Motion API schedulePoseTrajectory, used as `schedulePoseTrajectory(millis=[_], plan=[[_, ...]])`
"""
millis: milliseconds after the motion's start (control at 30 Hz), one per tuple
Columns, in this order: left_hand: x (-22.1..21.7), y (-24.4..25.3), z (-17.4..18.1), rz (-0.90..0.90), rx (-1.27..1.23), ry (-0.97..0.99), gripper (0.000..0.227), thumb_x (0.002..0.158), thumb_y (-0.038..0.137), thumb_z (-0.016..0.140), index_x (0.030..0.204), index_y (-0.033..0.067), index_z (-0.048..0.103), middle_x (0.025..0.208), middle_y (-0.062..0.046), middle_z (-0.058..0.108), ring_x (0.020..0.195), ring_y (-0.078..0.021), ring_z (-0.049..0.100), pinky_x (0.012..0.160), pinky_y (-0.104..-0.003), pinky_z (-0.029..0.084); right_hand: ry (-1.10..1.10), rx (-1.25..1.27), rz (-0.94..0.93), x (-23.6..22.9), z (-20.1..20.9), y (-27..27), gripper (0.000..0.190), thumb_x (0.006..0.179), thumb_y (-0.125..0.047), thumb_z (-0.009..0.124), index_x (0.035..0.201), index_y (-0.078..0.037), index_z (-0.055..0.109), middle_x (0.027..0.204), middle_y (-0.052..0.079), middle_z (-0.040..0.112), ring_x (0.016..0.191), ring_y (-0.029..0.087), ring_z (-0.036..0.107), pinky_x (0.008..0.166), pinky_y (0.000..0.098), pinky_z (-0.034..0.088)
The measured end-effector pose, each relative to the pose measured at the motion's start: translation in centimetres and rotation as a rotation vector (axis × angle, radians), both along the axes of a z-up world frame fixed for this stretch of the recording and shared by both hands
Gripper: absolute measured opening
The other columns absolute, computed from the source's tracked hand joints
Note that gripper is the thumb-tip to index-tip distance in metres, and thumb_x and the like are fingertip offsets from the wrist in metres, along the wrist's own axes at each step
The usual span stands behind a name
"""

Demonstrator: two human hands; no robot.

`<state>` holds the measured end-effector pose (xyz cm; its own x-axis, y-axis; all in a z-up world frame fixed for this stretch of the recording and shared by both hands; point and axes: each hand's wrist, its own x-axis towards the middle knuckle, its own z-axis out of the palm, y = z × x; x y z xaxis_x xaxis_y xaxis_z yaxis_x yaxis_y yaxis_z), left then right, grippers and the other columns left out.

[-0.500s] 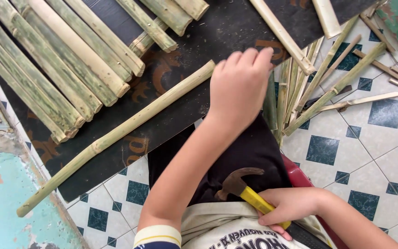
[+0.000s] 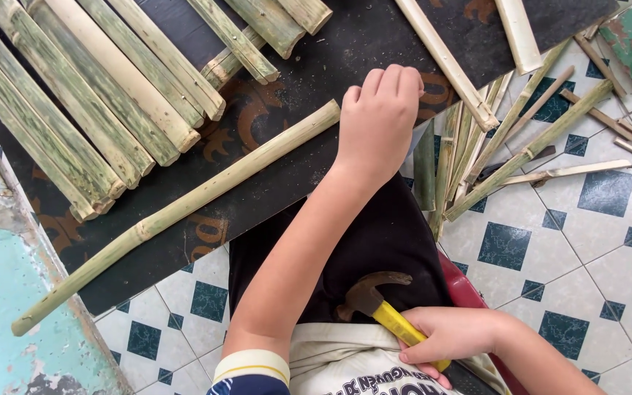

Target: The person nails small bamboo strips onto a larger bamboo pole using a hammer and nails.

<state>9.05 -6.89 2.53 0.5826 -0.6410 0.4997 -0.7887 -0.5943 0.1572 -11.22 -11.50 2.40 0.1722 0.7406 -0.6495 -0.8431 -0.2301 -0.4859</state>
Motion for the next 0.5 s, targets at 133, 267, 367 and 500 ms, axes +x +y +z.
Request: schedulePoseTrajectory(millis=[133,267,367,500], plan=[[-0.9,2.2,3.3,-0.141,-0.469,0.907,0.004,0.086,0.009,0.045,0.088,0.0064,0.046,0.072,-0.002,0.061,0.057,-0.0121,0.056,0.053,-0.025,0.046,-0.023,-0.029,0.019,-0.2,-0.4,0.1,0.017,0.087,-0.01,0.053,0.072,-0.003,0.052,0.053,0.0,0.056,0.044,0.006,0.051,0.055,0.0164,0.046],[-1.3,4.6,3.1,-0.468,-0.86,1.556,0.023,0.091,0.005,0.049,0.113,-0.0006,0.054,0.089,-0.009,0.062,0.078,-0.0117,0.06,0.069,-0.021,0.051,-0.033,-0.104,0.046,0.1,-0.1,0.3,0.016,0.086,-0.014,0.057,0.075,-0.003,0.053,0.054,-0.001,0.057,0.048,0.005,0.05,0.056,0.0167,0.046],[-1.9,6.2,4.0,-0.586,-0.907,1.634,0.02,0.094,0.008,0.049,0.112,0.0026,0.056,0.093,-0.007,0.063,0.084,-0.0115,0.062,0.075,-0.022,0.052,0.012,-0.141,0.049,0.3,0.3,0.4,0.015,0.087,-0.014,0.058,0.079,-0.003,0.052,0.055,0.0,0.058,0.049,0.006,0.052,0.056,0.017,0.045],[-2.3,7.8,5.0,-0.695,-0.917,1.699,0.016,0.095,0.009,0.049,0.109,0.0028,0.055,0.095,-0.01,0.064,0.082,-0.0141,0.064,0.073,-0.021,0.054,0.074,-0.092,-0.015,0.2,0.2,0.4,0.015,0.09,-0.006,0.056,0.078,-0.002,0.048,0.054,0.004,0.057,0.046,0.009,0.052,0.05,0.0188,0.045]])
